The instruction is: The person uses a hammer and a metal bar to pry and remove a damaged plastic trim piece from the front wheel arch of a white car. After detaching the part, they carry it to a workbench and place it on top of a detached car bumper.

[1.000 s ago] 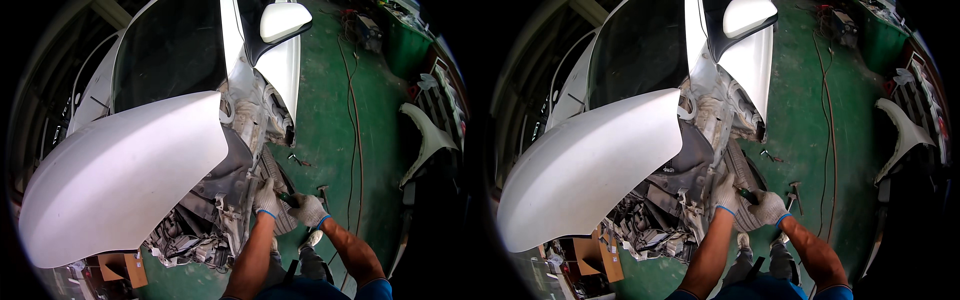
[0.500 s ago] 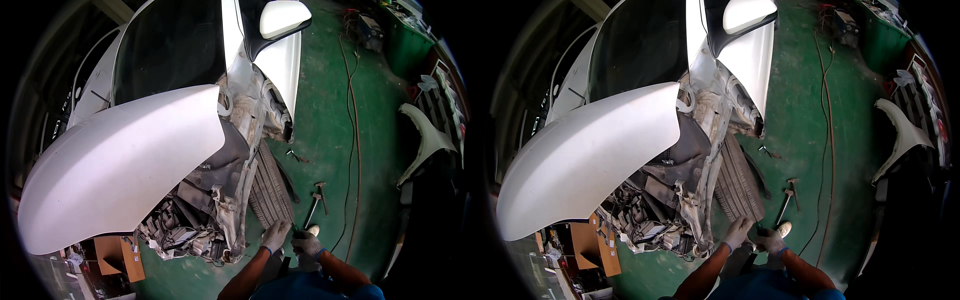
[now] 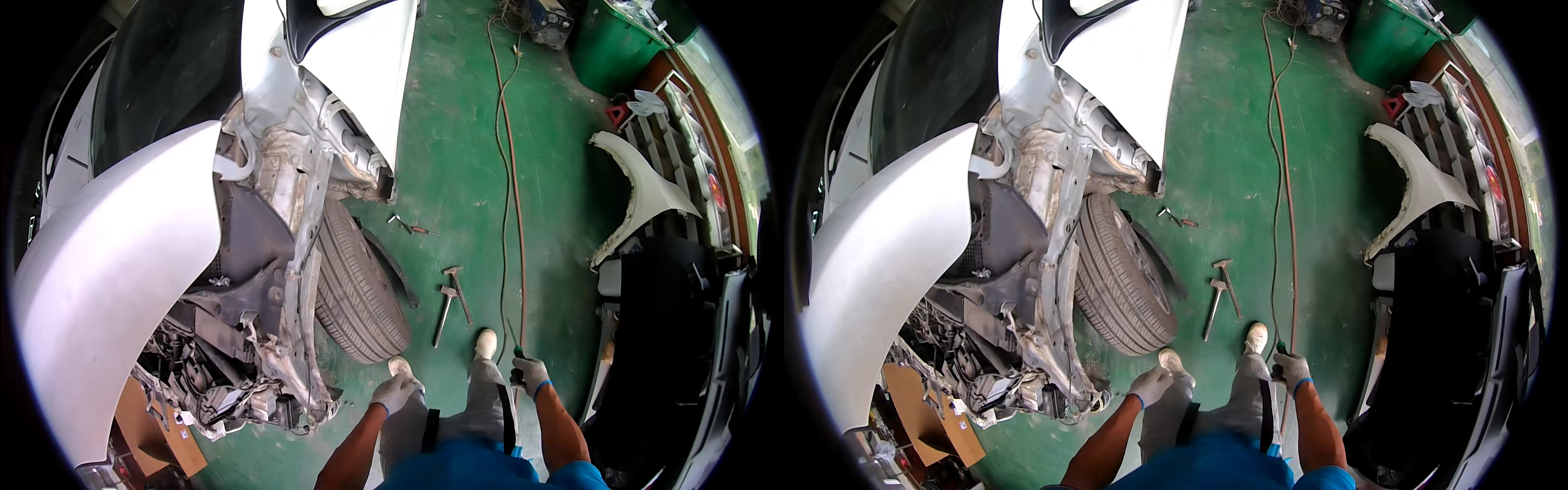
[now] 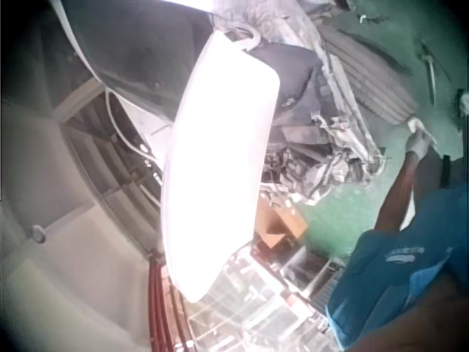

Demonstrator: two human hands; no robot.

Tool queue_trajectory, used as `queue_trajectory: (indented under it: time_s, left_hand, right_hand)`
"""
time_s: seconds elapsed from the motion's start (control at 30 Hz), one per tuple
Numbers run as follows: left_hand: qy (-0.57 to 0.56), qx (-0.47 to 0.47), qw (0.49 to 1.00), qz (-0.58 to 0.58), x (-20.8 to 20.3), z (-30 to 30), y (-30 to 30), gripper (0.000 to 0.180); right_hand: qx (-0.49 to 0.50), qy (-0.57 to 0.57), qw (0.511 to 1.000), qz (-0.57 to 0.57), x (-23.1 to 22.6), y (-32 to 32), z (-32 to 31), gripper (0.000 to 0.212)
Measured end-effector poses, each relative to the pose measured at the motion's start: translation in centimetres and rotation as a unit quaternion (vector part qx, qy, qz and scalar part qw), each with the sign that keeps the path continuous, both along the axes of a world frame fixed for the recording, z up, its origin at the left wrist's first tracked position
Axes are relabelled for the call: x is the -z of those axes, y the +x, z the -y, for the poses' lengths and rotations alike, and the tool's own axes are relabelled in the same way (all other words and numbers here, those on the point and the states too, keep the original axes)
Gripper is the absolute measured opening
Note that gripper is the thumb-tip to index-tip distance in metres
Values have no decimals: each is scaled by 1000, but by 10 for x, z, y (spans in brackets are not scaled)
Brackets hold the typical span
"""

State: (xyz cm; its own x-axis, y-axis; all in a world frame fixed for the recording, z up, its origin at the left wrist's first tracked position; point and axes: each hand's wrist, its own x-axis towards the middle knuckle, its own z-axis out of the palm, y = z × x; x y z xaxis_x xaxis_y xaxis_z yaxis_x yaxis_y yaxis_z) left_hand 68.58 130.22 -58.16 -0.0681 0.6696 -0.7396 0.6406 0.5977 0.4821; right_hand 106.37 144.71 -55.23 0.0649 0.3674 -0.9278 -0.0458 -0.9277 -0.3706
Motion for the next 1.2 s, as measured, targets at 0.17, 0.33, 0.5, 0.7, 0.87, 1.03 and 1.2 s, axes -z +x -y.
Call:
queue_trajectory:
  time_s: [0.17,0.33,0.5,0.7,0.87,1.03,1.2]
  left_hand:
    - [-73,-48,995,52,99,-71,47,39]
    - [-71,109,991,-32,338,-115,117,39]
    - [-25,-107,987,-114,499,-159,153,38]
    - [94,-72,971,-208,581,-187,154,22]
    - [-14,-120,991,-50,577,-195,130,33]
    - [-18,-185,982,6,522,-211,112,47]
    - [138,-300,943,-37,446,-236,107,47]
  right_hand:
    - [-129,34,991,33,175,14,-107,19]
    - [-443,79,880,155,388,29,-180,27]
    - [-279,97,950,97,527,15,-221,34]
    - [-549,382,656,350,604,-35,-202,58]
    - [-530,93,843,17,644,-87,-179,30]
    - [-485,202,838,147,619,-63,-233,31]
    - [-630,274,697,206,619,-37,-282,37]
